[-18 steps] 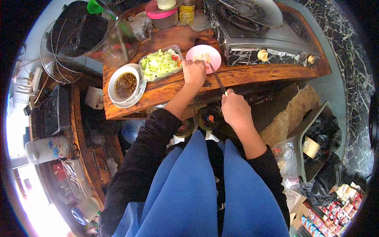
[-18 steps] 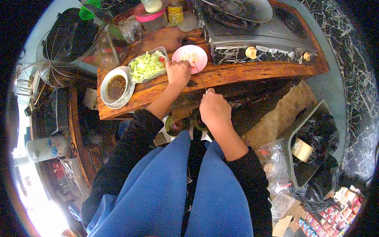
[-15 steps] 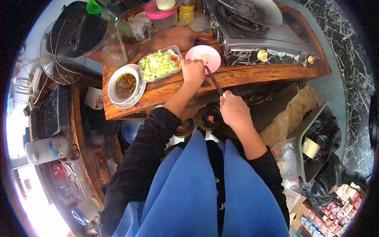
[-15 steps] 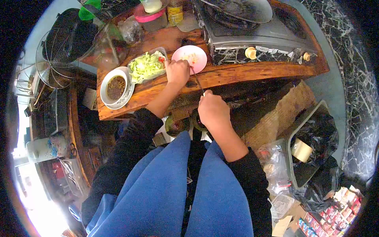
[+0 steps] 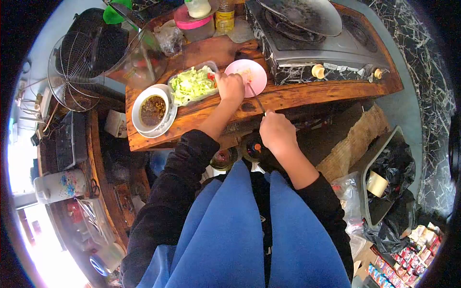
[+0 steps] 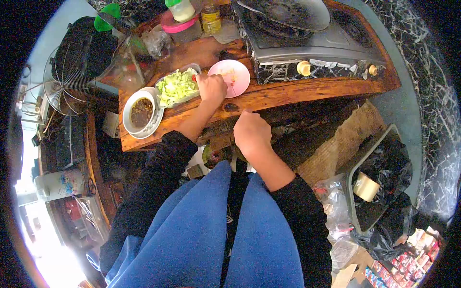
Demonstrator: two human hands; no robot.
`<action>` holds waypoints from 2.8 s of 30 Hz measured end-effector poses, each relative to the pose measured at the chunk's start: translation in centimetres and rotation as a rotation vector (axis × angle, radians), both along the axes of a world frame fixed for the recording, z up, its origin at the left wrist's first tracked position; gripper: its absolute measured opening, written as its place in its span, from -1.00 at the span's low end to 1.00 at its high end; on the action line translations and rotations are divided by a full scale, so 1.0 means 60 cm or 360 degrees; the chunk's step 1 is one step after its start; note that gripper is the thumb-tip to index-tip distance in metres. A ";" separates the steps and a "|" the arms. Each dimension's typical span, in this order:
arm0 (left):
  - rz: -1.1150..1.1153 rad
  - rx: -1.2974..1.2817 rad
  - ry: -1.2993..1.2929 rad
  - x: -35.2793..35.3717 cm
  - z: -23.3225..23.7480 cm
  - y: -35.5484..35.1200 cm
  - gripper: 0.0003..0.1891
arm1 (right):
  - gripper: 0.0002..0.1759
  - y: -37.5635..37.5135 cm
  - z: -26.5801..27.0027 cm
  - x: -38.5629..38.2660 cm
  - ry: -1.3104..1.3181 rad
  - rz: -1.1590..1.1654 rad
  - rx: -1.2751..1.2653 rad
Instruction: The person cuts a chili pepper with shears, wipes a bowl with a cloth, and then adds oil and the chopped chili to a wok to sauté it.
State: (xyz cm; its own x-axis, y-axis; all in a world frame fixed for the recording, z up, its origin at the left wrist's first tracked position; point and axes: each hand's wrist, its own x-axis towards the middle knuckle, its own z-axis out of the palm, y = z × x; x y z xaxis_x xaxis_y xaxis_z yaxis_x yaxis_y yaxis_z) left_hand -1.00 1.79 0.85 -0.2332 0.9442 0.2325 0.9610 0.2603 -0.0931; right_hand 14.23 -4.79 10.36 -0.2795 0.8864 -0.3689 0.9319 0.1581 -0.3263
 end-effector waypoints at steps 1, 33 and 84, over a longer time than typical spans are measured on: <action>0.0025 -0.0002 -0.0042 -0.003 0.001 0.000 -0.82 | -0.70 0.001 -0.004 0.000 0.0018 -0.0021 0.0018; -0.0141 0.0157 -0.0124 -0.016 -0.009 -0.005 -0.91 | -0.74 0.001 0.013 -0.009 0.0049 0.0056 -0.0068; -0.0205 0.0173 -0.0047 -0.021 -0.010 0.016 -0.86 | -0.70 0.007 -0.006 0.005 0.0151 -0.0076 0.0012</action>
